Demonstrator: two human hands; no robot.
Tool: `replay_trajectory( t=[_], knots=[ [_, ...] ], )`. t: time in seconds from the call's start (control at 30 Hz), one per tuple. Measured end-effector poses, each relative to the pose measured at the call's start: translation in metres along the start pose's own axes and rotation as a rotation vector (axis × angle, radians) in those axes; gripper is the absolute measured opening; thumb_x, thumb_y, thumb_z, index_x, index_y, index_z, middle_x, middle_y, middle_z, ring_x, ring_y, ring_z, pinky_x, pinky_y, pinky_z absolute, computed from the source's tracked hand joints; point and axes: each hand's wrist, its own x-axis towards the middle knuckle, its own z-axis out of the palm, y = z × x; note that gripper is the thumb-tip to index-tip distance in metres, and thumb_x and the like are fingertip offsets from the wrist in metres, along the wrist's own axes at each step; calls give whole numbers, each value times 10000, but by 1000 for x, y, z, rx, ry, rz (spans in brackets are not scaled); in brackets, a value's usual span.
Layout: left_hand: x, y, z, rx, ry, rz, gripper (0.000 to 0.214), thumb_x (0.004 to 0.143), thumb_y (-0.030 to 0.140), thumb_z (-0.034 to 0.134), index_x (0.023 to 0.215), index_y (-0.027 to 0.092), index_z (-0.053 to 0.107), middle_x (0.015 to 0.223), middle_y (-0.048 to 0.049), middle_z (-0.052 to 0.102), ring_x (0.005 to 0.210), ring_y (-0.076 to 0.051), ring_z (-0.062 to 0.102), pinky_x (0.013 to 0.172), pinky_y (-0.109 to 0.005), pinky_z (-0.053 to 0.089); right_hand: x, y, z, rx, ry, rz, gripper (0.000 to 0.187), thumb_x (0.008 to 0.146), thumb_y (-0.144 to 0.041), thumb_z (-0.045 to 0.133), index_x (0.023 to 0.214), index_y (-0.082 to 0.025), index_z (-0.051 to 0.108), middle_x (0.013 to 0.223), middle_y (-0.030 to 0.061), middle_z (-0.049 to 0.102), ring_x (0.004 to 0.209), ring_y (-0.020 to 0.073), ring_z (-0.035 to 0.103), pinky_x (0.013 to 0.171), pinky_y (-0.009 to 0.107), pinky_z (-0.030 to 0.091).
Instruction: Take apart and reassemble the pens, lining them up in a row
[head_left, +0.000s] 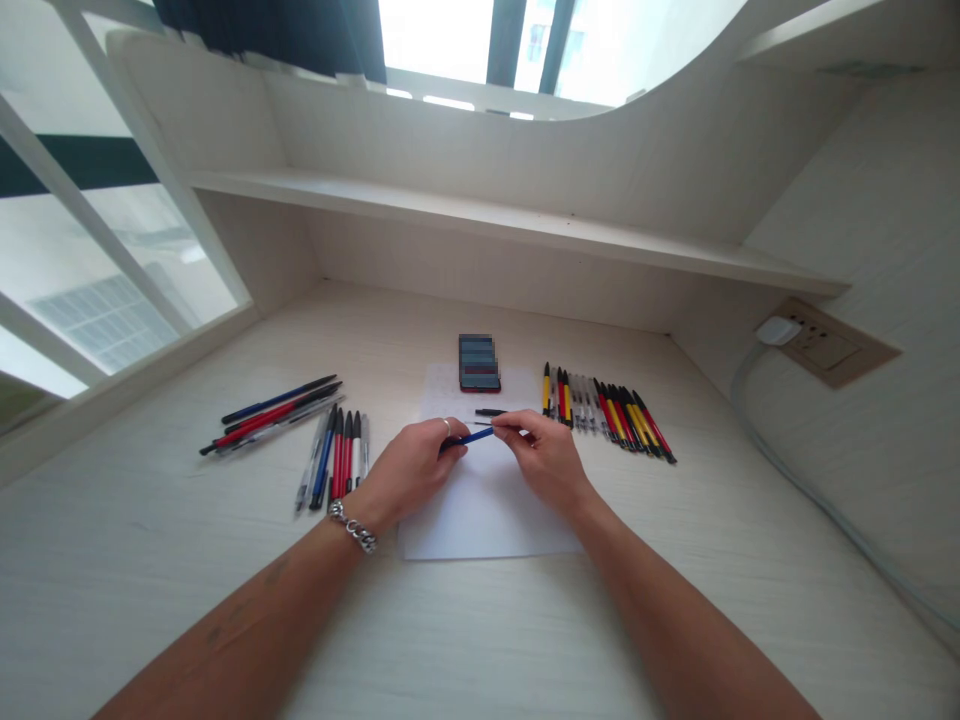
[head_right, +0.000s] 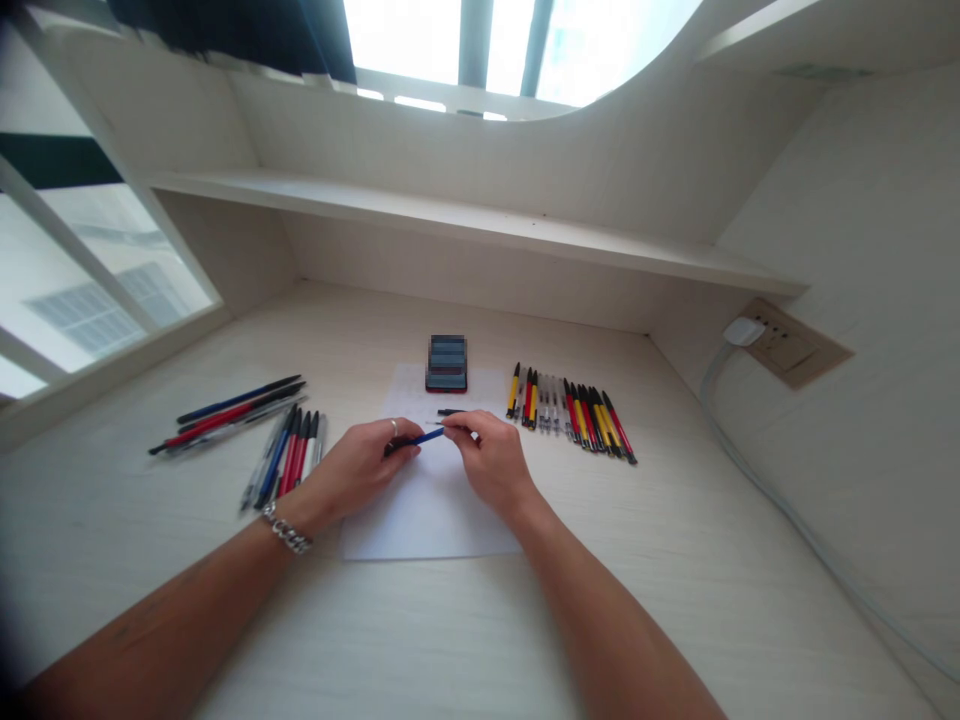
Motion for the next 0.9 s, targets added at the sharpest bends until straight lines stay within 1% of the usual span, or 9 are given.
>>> replay_trajectory(
  t=[0.2, 0.27, 0.37, 0.43, 0.5, 0.6, 0.67, 0.73, 0.9],
  knots=[
    [0, 2, -1, -32, 2, 16, 191, 832, 244, 498, 967, 246, 632, 896, -9, 685, 824, -182, 613, 774, -277, 453, 1, -4, -1, 88, -13, 26, 148, 811, -259, 586, 886, -226, 709, 899, 46, 687, 834, 174, 614, 714, 274, 468],
    [1, 3, -1, -48, 3, 25, 185, 833, 242, 498, 961, 242, 631, 895, -9, 685, 824, -177, 612, 766, -271, 452, 3, -3, -2, 141, -39, 48, 158, 801, -272, 599, 900, -228, 714, 906, 45, 688, 839, 172, 612, 716, 272, 467],
    [1, 4, -2, -74, 4, 36, 182, 838, 241, 491, 958, 234, 628, 893, -10, 685, 824, -171, 611, 754, -266, 451, 5, 2, -3, 206, -86, 107, 218, 794, -332, 607, 956, -224, 706, 899, 43, 694, 817, 171, 610, 707, 277, 471],
    [1, 5, -3, -88, 12, 33, 182, 843, 247, 485, 958, 228, 624, 896, -12, 684, 824, -170, 612, 745, -265, 451, 7, 7, -5, 205, -67, 149, 270, 805, -371, 586, 992, -207, 691, 863, 47, 697, 765, 168, 608, 685, 284, 474],
    [1, 5, -3, -99, 21, 19, 177, 846, 251, 480, 956, 225, 616, 887, -11, 683, 816, -168, 613, 729, -263, 453, 9, 14, -7, 111, -8, 161, 266, 820, -366, 560, 976, -195, 690, 858, 50, 695, 744, 165, 602, 691, 290, 470],
    [2, 5, -4, -117, 34, -1, 161, 844, 248, 481, 949, 223, 601, 874, -5, 684, 810, -164, 618, 724, -261, 457, 11, 23, -10, -170, 47, 124, 188, 820, -289, 555, 898, -203, 703, 901, 46, 684, 792, 166, 592, 760, 298, 442],
    [2, 4, -3, -125, 41, -5, 154, 842, 247, 483, 944, 220, 596, 876, -8, 684, 815, -165, 622, 732, -263, 460, 11, 28, -11, -338, 29, 109, 169, 812, -251, 558, 884, -213, 706, 910, 46, 671, 836, 174, 580, 796, 305, 419],
    [2, 4, -3, -125, 44, -7, 154, 840, 247, 484, 942, 218, 595, 877, -12, 684, 816, -168, 624, 733, -266, 463, 11, 32, -10, -452, -6, 122, 167, 810, -245, 558, 887, -222, 705, 918, 50, 657, 884, 188, 565, 816, 312, 398],
    [2, 3, -4, -128, 47, -15, 154, 835, 245, 486, 936, 217, 599, 869, -10, 684, 805, -162, 623, 732, -262, 463, 12, 37, -6, -560, -77, 168, 156, 801, -293, 570, 892, -252, 689, 923, 48, 620, 912, 199, 535, 791, 311, 374]
  ],
)
